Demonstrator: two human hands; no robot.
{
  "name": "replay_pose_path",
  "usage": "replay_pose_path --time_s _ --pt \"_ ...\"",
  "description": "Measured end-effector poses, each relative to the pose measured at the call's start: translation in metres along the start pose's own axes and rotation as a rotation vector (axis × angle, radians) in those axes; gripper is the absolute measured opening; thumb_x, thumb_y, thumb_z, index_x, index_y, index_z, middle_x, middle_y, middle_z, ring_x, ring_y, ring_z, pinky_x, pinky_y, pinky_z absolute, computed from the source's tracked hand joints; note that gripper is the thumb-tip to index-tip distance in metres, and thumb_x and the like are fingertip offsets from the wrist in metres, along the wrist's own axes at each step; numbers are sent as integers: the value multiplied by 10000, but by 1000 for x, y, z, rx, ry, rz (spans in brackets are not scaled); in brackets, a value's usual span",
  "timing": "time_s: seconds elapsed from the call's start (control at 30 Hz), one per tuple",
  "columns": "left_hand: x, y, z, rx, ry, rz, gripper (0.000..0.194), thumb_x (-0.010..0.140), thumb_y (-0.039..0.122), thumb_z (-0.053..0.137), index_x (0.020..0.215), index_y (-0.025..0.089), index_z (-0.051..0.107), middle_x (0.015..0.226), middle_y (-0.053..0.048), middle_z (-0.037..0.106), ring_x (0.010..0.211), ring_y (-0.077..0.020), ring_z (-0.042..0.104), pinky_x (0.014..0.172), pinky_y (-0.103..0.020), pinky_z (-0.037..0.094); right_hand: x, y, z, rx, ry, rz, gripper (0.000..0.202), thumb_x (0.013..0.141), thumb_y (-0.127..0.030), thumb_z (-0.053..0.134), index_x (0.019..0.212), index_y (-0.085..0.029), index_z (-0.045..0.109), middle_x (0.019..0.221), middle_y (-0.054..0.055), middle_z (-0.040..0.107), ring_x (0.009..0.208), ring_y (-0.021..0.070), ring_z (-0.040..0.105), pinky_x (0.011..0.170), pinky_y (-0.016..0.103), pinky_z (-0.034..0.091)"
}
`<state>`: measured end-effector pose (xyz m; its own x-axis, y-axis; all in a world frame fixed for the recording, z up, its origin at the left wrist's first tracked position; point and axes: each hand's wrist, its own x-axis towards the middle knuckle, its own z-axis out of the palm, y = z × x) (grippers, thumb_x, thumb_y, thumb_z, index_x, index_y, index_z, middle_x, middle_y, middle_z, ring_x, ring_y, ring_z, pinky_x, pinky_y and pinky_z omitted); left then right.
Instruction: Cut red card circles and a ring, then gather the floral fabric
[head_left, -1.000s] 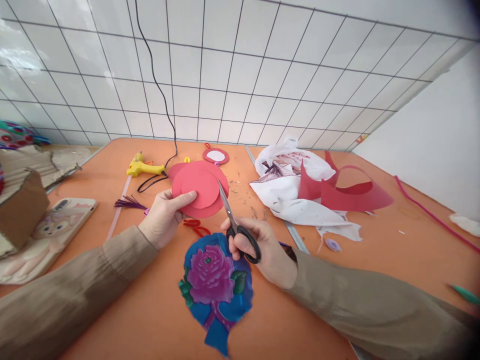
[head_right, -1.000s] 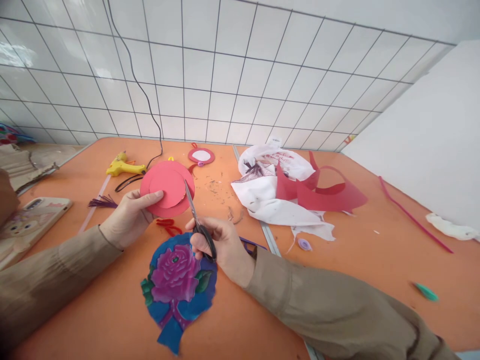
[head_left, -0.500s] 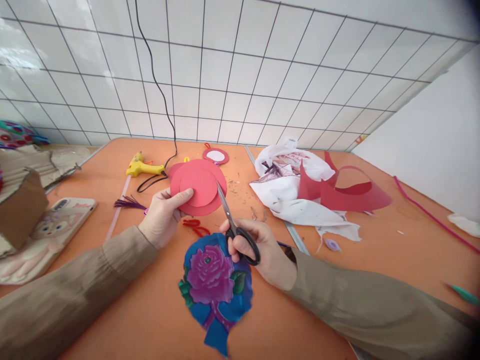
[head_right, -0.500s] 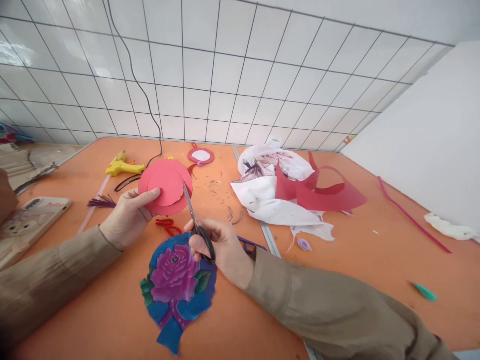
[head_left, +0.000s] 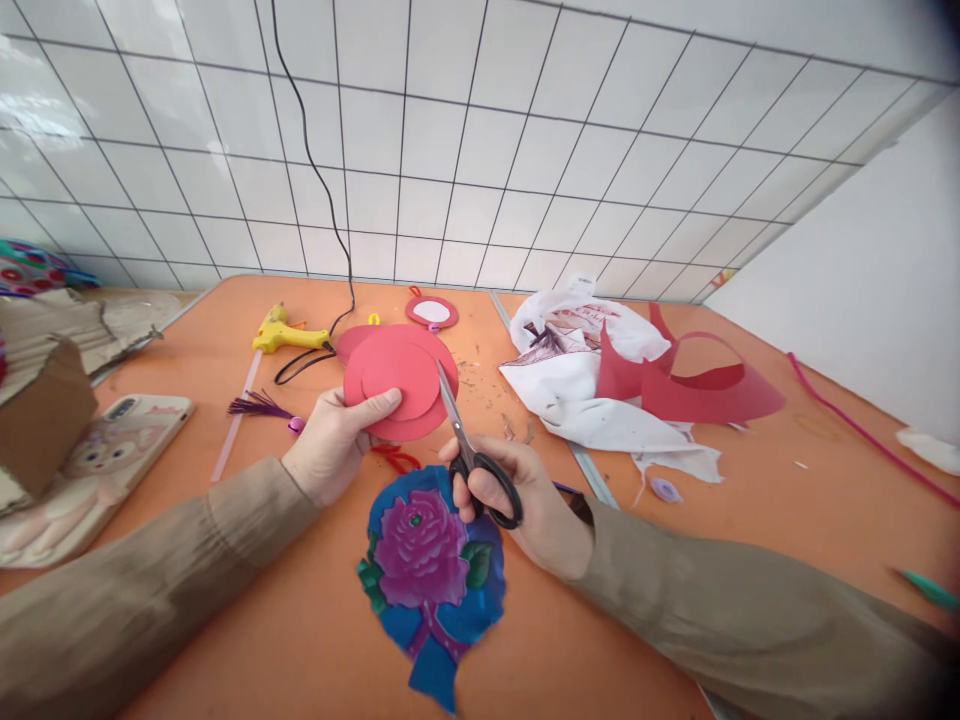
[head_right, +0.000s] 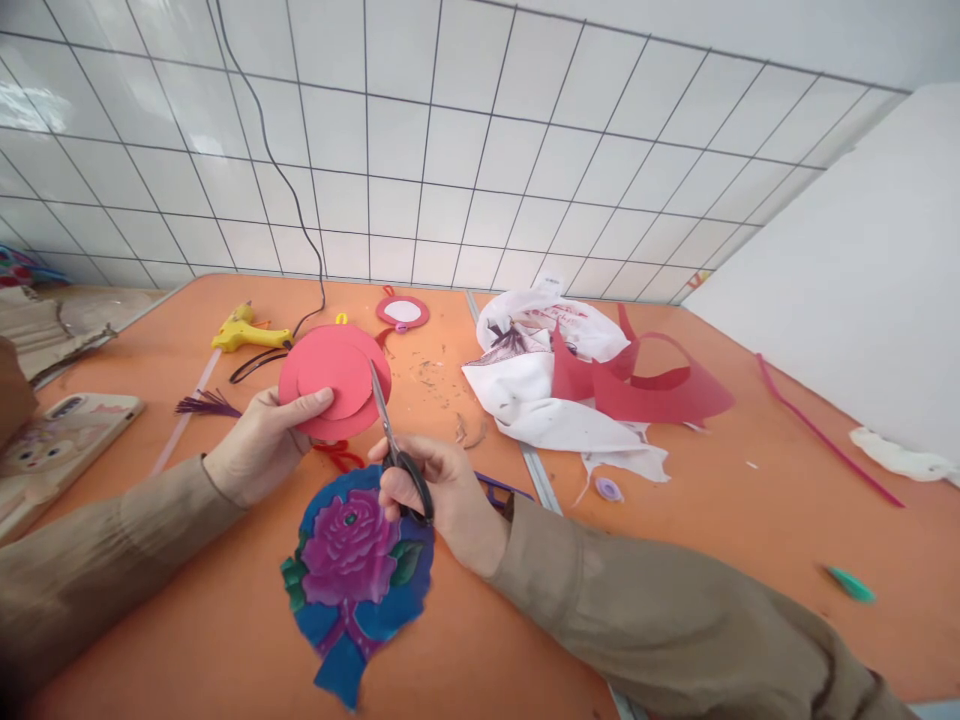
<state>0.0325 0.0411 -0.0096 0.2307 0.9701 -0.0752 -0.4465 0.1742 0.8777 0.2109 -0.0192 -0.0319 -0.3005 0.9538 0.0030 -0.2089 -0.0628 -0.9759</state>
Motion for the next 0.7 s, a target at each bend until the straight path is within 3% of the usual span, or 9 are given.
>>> replay_pose_path --time_s 0.47,0.7 --pt "0 0 -2 -11 -2 -29 363 615 217 797 960 130 726 945 -101 742 907 -216 670 794 -267 522 0 -2 1 7 4 11 431 691 -517 704 891 -149 603 589 -21 564 500 93 518 501 239 408" --pt "1 0 -3 -6 -25 -18 279 660 197 766 926 125 728 941 -91 743 917 -202 666 798 -255 524 0 -3 -1 -11 3 17 434 686 -521 707 878 -150 588 580 -27 552 493 86 512 498 230 398"
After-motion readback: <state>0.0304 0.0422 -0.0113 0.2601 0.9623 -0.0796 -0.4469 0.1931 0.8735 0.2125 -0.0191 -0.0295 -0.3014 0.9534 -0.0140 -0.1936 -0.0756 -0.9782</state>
